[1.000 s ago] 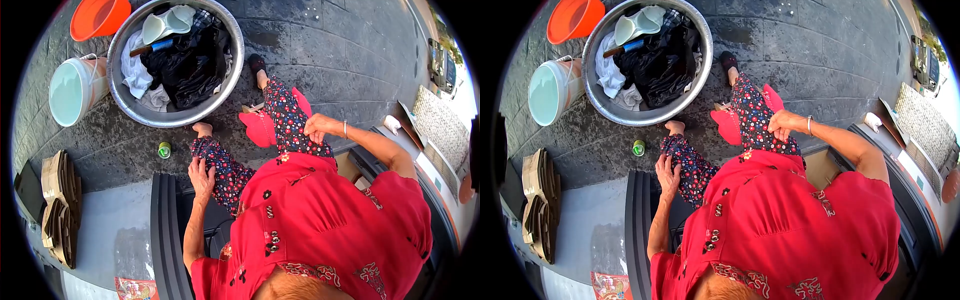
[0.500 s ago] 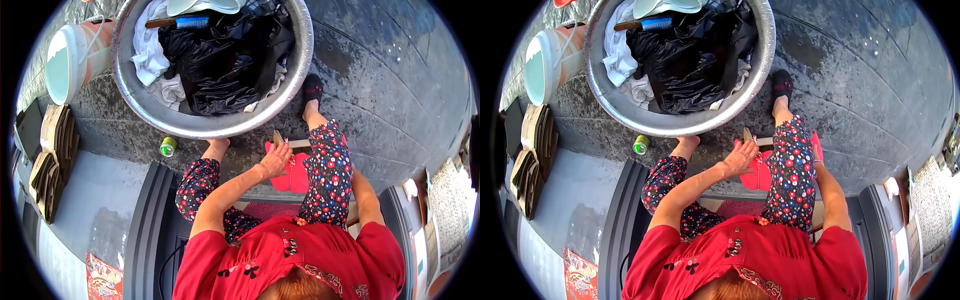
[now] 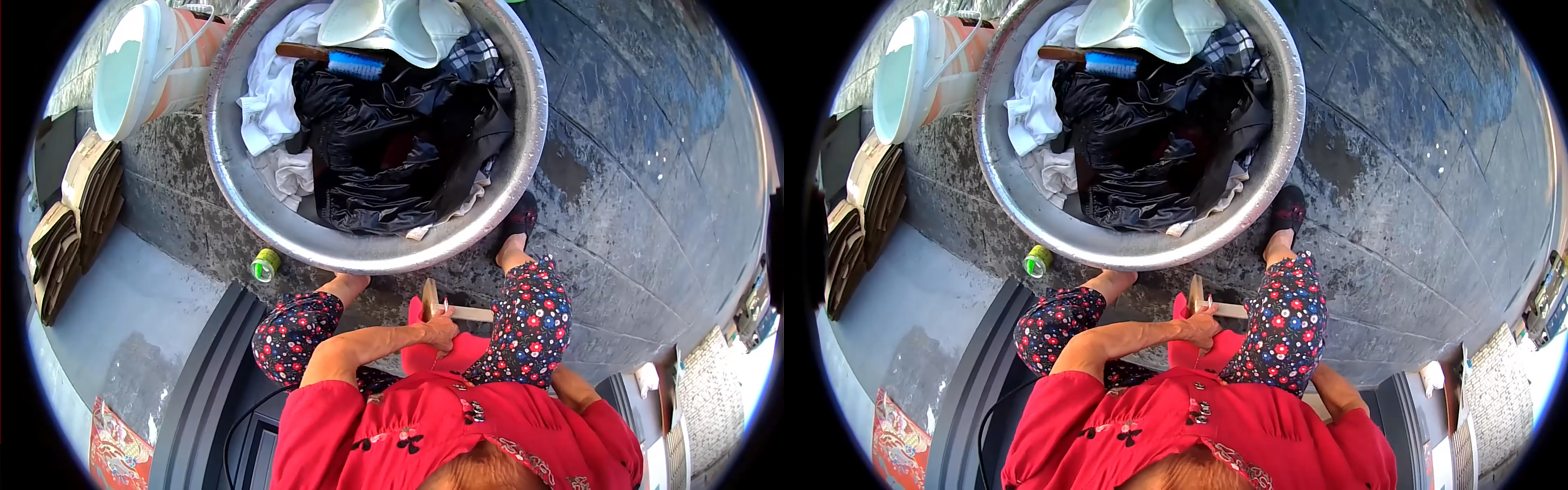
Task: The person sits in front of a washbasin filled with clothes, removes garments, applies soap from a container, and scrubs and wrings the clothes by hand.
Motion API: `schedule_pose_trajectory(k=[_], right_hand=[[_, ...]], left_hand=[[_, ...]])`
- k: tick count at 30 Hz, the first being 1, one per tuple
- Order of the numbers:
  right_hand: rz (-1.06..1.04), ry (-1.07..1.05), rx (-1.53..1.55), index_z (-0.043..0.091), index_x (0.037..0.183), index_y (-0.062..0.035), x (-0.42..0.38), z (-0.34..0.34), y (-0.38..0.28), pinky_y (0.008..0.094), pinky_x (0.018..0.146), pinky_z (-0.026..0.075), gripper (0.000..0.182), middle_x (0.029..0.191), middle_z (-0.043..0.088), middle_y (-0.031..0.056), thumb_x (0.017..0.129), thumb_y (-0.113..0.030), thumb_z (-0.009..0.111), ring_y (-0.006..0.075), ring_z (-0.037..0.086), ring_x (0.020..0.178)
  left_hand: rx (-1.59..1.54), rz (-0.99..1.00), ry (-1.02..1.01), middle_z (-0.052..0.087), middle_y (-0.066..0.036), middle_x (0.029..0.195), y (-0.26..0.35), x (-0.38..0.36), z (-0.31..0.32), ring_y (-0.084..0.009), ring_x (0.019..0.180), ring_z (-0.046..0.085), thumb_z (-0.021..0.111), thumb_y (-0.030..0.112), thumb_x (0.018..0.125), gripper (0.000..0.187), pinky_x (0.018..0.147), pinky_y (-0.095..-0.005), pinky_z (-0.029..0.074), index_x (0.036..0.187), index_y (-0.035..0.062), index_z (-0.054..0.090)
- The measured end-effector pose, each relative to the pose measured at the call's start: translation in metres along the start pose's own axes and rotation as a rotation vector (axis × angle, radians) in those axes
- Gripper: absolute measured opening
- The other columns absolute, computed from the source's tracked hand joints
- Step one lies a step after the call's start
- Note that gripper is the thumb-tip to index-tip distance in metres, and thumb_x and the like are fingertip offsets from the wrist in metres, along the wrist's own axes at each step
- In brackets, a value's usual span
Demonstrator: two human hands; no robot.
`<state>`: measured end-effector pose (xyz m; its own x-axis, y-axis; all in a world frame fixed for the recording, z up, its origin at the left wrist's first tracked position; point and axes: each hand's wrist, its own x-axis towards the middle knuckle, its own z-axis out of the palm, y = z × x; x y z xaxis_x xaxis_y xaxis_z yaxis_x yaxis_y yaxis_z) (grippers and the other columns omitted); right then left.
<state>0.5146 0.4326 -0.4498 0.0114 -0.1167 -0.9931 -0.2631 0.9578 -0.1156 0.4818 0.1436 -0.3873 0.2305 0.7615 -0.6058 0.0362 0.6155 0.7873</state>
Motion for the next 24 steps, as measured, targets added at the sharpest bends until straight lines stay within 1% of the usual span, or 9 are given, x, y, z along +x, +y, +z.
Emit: schedule_pose_trajectory(k=[7,10,12,13,17,20,21,23,24], right_hand=[[0.131,-0.051,0.433,0.066,0.099,-0.0035,-0.121,0.046,-0.003,0.0333,0.085,0.047,0.026,0.114,0.061,0.0036,0.09,-0.019,0.047,0.0206,0.058,0.102],[0.167,-0.039,0.544,0.065,0.099,-0.0032,-0.151,0.052,0.005,0.0332,0.084,0.048,0.026,0.112,0.062,0.0041,0.089,-0.019,0.048,0.0206,0.058,0.101],[0.185,-0.014,0.589,0.065,0.099,-0.003,-0.155,0.059,0.01,0.0331,0.083,0.048,0.026,0.111,0.062,0.0044,0.089,-0.019,0.048,0.0206,0.059,0.1],[0.188,0.008,0.613,0.065,0.099,-0.0029,-0.154,0.062,0.01,0.0331,0.082,0.048,0.026,0.111,0.062,0.0046,0.089,-0.019,0.048,0.0206,0.059,0.099],[0.171,0.127,0.703,0.065,0.098,-0.0026,-0.118,0.065,0.009,0.0329,0.081,0.049,0.025,0.109,0.063,0.0053,0.088,-0.02,0.049,0.0206,0.06,0.097],[0.139,0.243,0.794,0.065,0.098,-0.0023,-0.076,0.057,-0.008,0.0328,0.079,0.05,0.025,0.108,0.064,0.0058,0.088,-0.02,0.05,0.0206,0.06,0.096],[0.122,0.29,0.826,0.065,0.098,-0.0022,-0.063,0.053,-0.013,0.0328,0.079,0.05,0.025,0.107,0.064,0.0059,0.088,-0.02,0.05,0.0206,0.061,0.096],[0.081,0.398,0.899,0.065,0.098,-0.002,-0.045,0.039,-0.015,0.0327,0.078,0.05,0.025,0.106,0.064,0.0063,0.087,-0.02,0.051,0.0206,0.061,0.095],[0.06,0.455,0.944,0.065,0.098,-0.0019,-0.043,0.031,-0.012,0.0327,0.078,0.05,0.025,0.106,0.064,0.0065,0.087,-0.02,0.051,0.0206,0.061,0.094]], left_hand=[[-0.038,-0.153,-0.251,0.067,-0.014,0.09,-0.064,-0.047,0.032,-0.0375,0.107,0.049,0.075,0.028,0.048,0.04,0.093,-0.0446,0.038,0.083,0.0106,0.071],[-0.003,-0.097,-0.212,0.066,-0.016,0.091,-0.096,-0.037,0.054,-0.0364,0.094,0.057,0.07,0.031,0.059,0.033,0.087,-0.042,0.043,0.084,0.01,0.071],[0.115,0.102,-0.217,0.066,-0.019,0.095,-0.084,-0.047,0.023,-0.0367,0.091,0.06,0.063,0.034,0.07,0.034,0.081,-0.0439,0.046,0.093,0.0096,0.069],[0.06,0.082,-0.261,0.065,-0.019,0.095,-0.079,-0.049,0.013,-0.0356,0.093,0.06,0.058,0.036,0.076,0.036,0.078,-0.0438,0.046,0.097,0.009,0.067],[0.126,0.062,-0.371,0.066,-0.017,0.094,-0.051,-0.056,-0.013,-0.0358,0.09,0.061,0.058,0.033,0.079,0.034,0.077,-0.0433,0.046,0.102,0.0084,0.065],[0.294,0.171,-0.325,0.067,-0.018,0.087,-0.071,-0.032,0.015,-0.0359,0.084,0.063,0.063,0.028,0.073,0.034,0.069,-0.0439,0.05,0.095,0.0026,0.065],[0.06,0.231,-0.212,0.067,-0.018,0.091,-0.069,-0.044,0.008,-0.036,0.085,0.063,0.065,0.03,0.072,0.035,0.07,-0.0442,0.049,0.093,0.0023,0.067],[-0.065,0.038,-0.259,0.067,-0.018,0.094,-0.063,-0.056,-0.013,-0.0361,0.086,0.062,0.065,0.03,0.072,0.032,0.07,-0.0442,0.049,0.09,0.0037,0.068],[0.12,0.03,-0.219,0.066,-0.017,0.098,-0.05,-0.057,-0.02,-0.0334,0.091,0.062,0.065,0.03,0.072,0.035,0.075,-0.0422,0.049,0.095,0.0041,0.068]])
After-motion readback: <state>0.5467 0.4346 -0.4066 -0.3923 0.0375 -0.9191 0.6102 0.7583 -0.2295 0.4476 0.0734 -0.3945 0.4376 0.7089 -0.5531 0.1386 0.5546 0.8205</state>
